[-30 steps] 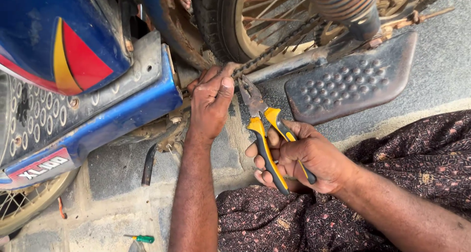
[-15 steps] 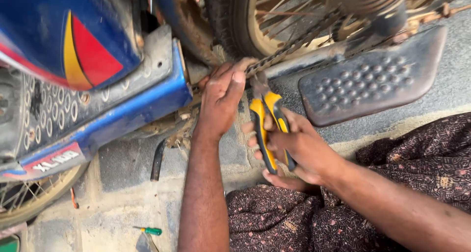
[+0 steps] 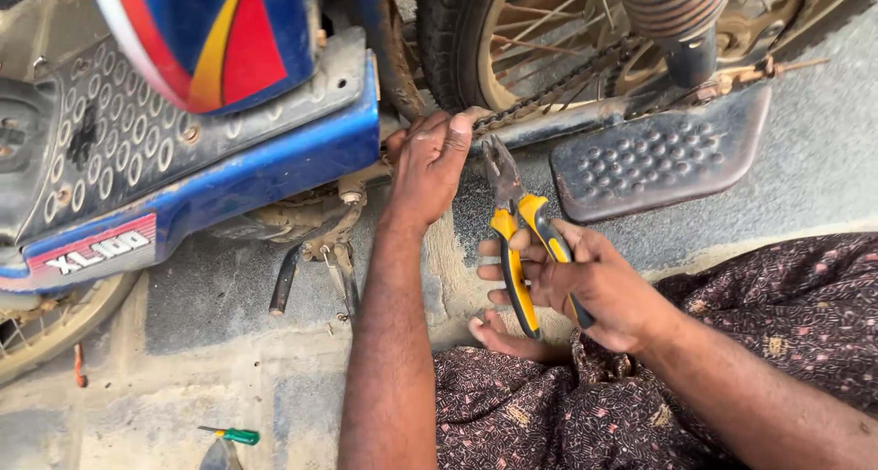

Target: The person uses pliers to work on the chain of a blue motorcycle, manipulating the links near the rear wheel. The person sits on the ground and occasionally shifts the camera angle while adjusting the chain.

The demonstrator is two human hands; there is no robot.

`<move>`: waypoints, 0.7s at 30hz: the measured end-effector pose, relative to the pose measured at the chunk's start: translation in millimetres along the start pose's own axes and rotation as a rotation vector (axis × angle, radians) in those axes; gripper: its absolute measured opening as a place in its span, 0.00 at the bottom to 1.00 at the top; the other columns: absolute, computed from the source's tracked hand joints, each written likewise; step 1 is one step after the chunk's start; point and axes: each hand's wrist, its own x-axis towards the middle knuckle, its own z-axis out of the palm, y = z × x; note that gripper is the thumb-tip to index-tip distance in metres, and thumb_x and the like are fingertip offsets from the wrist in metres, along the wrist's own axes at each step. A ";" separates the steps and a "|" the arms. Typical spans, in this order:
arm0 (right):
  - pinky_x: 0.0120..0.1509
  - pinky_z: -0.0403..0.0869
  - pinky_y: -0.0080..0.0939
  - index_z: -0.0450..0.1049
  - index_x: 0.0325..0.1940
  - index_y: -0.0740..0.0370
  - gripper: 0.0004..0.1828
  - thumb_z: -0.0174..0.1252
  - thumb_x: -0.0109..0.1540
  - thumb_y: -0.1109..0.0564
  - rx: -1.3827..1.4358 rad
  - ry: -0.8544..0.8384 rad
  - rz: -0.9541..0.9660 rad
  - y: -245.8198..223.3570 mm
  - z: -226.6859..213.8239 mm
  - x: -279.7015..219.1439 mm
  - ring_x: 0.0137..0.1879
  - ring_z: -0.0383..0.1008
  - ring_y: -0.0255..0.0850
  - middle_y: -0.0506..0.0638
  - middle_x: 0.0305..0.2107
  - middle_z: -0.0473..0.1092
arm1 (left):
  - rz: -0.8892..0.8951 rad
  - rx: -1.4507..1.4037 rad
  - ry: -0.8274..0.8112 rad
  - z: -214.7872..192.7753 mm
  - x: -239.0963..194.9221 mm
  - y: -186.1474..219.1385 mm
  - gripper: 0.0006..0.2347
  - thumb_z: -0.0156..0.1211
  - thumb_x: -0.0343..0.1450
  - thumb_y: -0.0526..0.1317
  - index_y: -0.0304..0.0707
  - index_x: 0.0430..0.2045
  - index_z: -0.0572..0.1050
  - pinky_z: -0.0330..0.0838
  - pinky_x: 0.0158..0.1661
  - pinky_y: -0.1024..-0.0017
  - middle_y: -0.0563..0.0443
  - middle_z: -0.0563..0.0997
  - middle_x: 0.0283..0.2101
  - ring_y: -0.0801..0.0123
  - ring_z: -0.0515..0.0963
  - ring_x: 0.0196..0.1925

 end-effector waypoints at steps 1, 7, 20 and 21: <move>0.65 0.75 0.68 0.67 0.59 0.65 0.30 0.47 0.53 0.75 -0.009 -0.002 0.001 -2.6 1.6 1.4 0.65 0.73 0.59 0.69 0.59 0.69 | 0.000 -0.003 0.009 2.6 -0.1 -2.7 0.23 0.35 0.80 0.54 0.48 0.49 0.82 0.55 0.58 0.58 0.53 0.81 0.40 0.61 0.78 0.51; 0.64 0.76 0.69 0.67 0.53 0.69 0.19 0.48 0.58 0.72 -0.055 0.104 0.026 -10.8 8.3 5.0 0.63 0.75 0.62 0.70 0.57 0.72 | -0.023 -0.020 0.019 7.1 2.3 -7.0 0.24 0.34 0.80 0.55 0.48 0.46 0.82 0.54 0.57 0.57 0.52 0.81 0.42 0.59 0.77 0.51; 0.57 0.79 0.59 0.67 0.49 0.66 0.24 0.41 0.51 0.76 -0.071 0.199 0.129 -25.4 21.9 12.1 0.59 0.77 0.61 0.73 0.54 0.72 | -0.039 0.058 0.020 21.5 6.0 -18.2 0.23 0.38 0.79 0.55 0.42 0.37 0.82 0.59 0.56 0.58 0.48 0.80 0.40 0.55 0.76 0.49; 0.56 0.79 0.58 0.67 0.47 0.66 0.23 0.41 0.51 0.76 -0.060 0.167 0.124 -26.7 19.4 13.0 0.58 0.77 0.62 0.73 0.53 0.73 | -0.037 0.078 0.026 22.9 7.3 -19.7 0.23 0.38 0.79 0.55 0.41 0.36 0.82 0.59 0.56 0.58 0.48 0.80 0.40 0.55 0.76 0.49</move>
